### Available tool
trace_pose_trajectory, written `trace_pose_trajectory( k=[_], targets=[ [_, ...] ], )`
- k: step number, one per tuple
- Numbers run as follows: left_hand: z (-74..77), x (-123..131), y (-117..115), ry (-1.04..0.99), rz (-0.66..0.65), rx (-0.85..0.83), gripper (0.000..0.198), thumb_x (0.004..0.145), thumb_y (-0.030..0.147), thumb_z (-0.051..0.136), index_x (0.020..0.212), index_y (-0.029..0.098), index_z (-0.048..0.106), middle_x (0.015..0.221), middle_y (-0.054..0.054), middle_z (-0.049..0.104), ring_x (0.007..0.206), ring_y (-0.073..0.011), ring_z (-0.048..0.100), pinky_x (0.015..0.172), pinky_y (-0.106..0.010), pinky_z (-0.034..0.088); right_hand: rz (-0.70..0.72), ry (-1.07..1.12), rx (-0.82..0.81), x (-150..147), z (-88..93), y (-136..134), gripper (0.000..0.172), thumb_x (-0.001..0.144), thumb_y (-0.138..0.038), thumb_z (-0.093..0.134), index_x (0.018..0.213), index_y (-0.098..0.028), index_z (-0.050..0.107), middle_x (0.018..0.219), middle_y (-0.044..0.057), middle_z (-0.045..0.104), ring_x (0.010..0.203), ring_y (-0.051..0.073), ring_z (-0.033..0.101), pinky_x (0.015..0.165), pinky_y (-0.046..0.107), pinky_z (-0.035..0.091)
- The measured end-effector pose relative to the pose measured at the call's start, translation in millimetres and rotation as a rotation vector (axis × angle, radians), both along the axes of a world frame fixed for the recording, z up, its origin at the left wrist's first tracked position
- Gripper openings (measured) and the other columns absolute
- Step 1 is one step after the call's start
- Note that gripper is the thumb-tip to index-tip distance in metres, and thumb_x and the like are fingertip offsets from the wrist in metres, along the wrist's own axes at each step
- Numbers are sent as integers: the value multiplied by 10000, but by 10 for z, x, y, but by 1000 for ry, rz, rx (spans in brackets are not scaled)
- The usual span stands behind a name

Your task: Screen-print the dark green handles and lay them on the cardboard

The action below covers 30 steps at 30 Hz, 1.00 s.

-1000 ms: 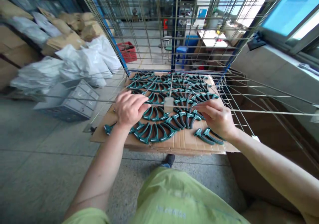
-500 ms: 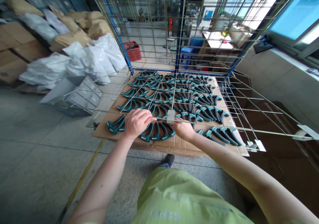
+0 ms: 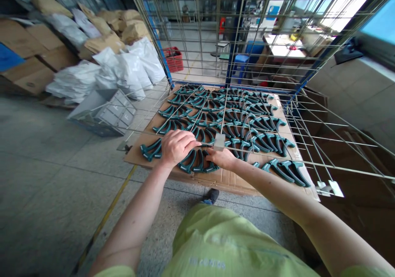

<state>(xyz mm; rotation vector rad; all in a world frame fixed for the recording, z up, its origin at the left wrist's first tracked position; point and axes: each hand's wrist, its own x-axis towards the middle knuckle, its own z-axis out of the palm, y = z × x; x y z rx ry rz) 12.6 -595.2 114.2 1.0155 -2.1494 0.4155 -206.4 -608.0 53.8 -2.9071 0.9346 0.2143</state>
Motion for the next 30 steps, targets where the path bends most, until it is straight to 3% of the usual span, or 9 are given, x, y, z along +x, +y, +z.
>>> trace_pose_trajectory(
  k=[5,12,19,26,30],
  targets=[
    [28,-8,-1,0,-1,-11,248,864,427,614,751,220,692,841,-9,751,731,-161,634,709,-309,408,41,15,-10,46,-48,-62,194,880,-160,567,1012,-226,693,1103,66,630,1079,236,553,835,328,439],
    [20,-8,-8,13,-12,-14,221,861,416,622,772,225,690,847,-1,751,734,-162,632,703,-311,405,-30,-10,23,39,-42,-43,202,899,-193,536,1032,-250,677,1096,53,638,1087,228,560,832,313,441],
    [-15,11,4,14,-15,2,208,852,409,636,770,225,687,839,-1,749,744,-162,630,709,-314,408,-299,-22,9,43,81,35,329,914,-166,430,1213,-235,549,1127,107,654,1031,234,613,800,328,486],
    [-42,2,10,26,-21,-9,182,838,388,658,765,224,685,833,7,748,737,-162,632,703,-308,416,-413,25,52,142,141,94,358,863,-184,494,1217,-205,541,1094,152,662,1021,267,636,783,350,512],
    [-69,3,33,35,-24,26,202,852,397,637,762,223,686,837,-2,748,753,-164,638,721,-310,423,-509,-13,75,30,146,165,313,891,-256,467,1166,-175,593,1117,162,659,1014,262,639,804,328,505]
  ],
)
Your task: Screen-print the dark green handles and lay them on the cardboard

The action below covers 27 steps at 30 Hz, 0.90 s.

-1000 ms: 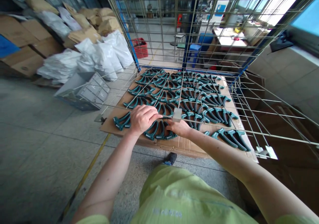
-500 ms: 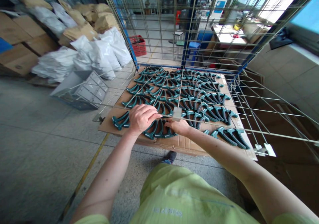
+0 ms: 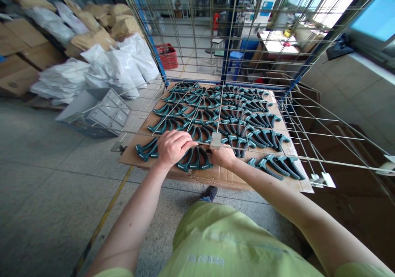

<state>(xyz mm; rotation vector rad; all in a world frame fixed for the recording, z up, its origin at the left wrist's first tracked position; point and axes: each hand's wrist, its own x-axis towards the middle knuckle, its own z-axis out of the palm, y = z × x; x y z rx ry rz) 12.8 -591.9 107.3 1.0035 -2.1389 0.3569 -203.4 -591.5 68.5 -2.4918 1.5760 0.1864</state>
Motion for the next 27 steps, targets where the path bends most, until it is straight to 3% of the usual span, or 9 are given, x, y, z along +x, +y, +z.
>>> trace_pose_trajectory(
  k=[7,13,20,27],
  targets=[
    [-192,9,73,7,0,70,202,854,390,635,753,222,682,837,-12,745,765,-167,644,748,-314,433,-226,-82,-19,-537,-14,379,483,881,-236,443,1362,-285,456,1143,76,651,900,209,655,710,284,475],
    [-436,30,148,-4,-3,124,177,858,366,634,775,217,684,856,-27,744,777,-179,641,750,-315,434,-491,-246,37,-853,-149,586,237,898,-300,452,1007,-218,645,801,43,699,761,205,653,640,255,412],
    [-558,20,200,-11,-3,163,136,842,319,658,763,210,674,848,-24,740,765,-178,643,761,-311,453,-715,-603,149,-937,-301,891,294,890,-369,476,1040,-180,643,680,23,693,725,193,675,688,256,456],
    [-682,37,230,-32,6,211,141,857,333,636,799,215,686,893,-43,743,801,-192,652,780,-325,467,-705,-779,120,-935,-404,1204,414,874,-380,468,1237,-185,507,715,-1,711,634,180,652,649,277,463]
  ],
)
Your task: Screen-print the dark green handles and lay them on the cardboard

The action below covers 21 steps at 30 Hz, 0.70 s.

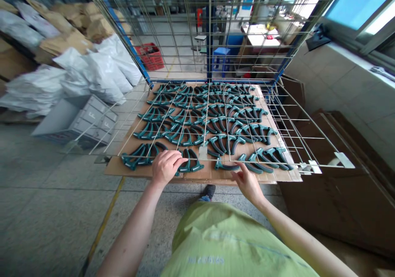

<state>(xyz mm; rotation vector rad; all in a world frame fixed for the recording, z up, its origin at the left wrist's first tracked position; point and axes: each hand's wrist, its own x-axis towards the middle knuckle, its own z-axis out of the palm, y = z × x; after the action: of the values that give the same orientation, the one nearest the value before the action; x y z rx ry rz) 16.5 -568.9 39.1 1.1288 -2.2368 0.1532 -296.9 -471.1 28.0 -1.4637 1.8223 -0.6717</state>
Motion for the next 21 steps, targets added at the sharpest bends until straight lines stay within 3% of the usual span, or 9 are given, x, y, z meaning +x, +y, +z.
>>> trace_pose_trajectory(
  k=[12,18,21],
  targets=[
    [-102,11,120,-2,41,35,97,847,293,653,802,226,707,905,-38,738,815,-193,651,774,-336,465,71,-5,-22,-116,-43,178,396,903,-377,438,1245,-207,542,726,-2,687,591,150,622,622,253,452],
    [82,61,111,108,116,-43,25,824,213,664,834,221,685,880,-50,733,797,-201,656,782,-347,496,61,-28,3,-206,0,275,377,918,-398,416,1195,-203,580,723,19,693,635,165,651,654,269,477],
    [171,56,68,164,116,-112,101,804,180,673,891,233,671,896,-68,726,779,-228,652,763,-380,497,39,-48,18,-292,47,336,350,924,-380,412,1136,-201,626,716,29,701,650,168,664,654,268,480]
  ],
)
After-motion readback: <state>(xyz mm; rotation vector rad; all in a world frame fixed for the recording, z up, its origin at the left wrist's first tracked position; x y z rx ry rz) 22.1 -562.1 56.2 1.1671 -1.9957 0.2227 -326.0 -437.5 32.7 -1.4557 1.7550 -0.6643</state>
